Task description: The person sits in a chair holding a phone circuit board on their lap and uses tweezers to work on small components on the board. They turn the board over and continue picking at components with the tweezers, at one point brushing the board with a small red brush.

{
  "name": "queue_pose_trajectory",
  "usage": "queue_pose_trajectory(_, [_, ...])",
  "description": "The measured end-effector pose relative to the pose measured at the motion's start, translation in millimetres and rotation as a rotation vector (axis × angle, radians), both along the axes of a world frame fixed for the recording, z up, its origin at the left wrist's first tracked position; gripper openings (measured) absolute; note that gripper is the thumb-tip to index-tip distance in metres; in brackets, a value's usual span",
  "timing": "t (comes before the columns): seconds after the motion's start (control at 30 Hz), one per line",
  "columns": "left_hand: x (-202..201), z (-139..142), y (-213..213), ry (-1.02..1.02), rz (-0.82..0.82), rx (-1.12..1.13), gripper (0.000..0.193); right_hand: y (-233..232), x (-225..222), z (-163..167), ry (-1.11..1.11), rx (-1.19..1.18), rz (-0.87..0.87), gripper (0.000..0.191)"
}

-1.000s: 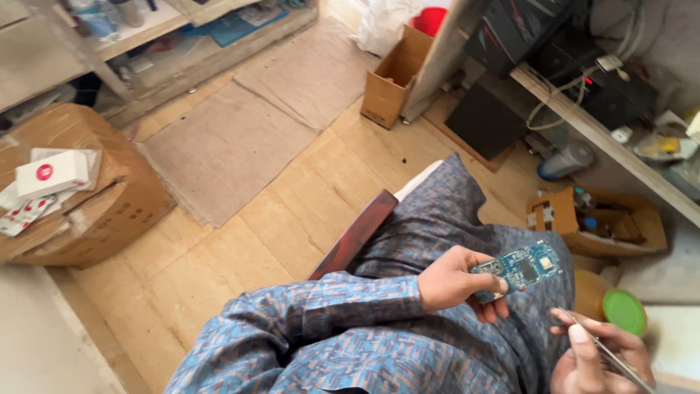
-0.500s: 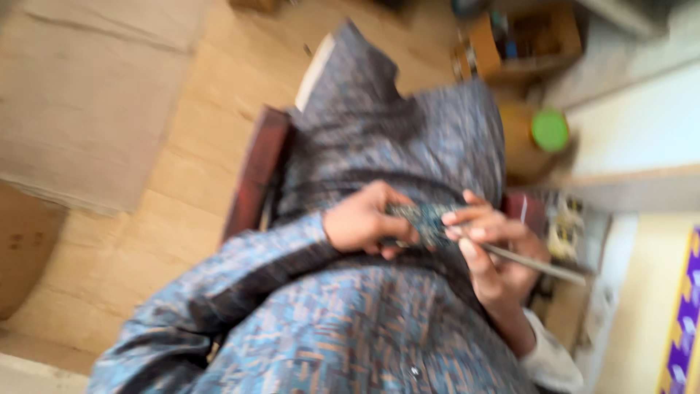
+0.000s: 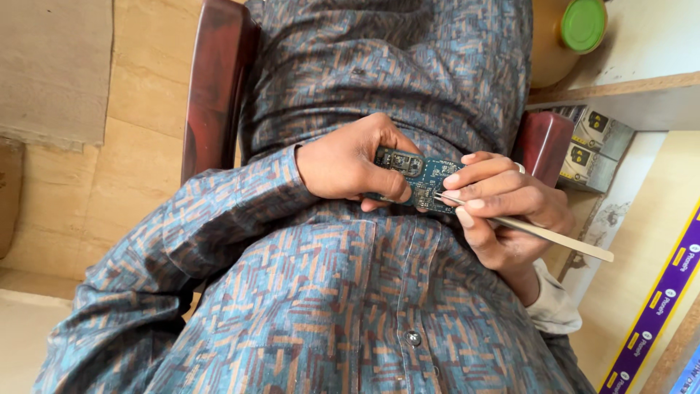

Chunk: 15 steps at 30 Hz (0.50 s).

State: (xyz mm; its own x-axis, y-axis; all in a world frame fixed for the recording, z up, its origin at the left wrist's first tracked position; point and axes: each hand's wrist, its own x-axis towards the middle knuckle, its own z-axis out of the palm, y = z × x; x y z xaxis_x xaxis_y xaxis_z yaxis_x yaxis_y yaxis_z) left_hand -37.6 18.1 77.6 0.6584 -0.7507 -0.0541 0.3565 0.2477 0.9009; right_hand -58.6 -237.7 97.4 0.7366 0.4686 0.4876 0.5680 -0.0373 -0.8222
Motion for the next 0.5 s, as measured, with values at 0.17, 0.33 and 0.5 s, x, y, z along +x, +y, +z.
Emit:
queue_pose_trajectory(0.17, [1,-2,1,-0.03,-0.031,0.009,0.013,5,0,8,-0.011,-0.057,0.044,0.011])
queue_pose_trajectory(0.33, [4,-9,1,-0.044,-0.065,0.026,0.011,9,1,14,0.001,-0.063,0.091,0.012])
queue_pose_trajectory(0.5, [6,-17,1,0.044,-0.049,-0.047,0.011,10,0,10,0.042,-0.02,0.074,0.01])
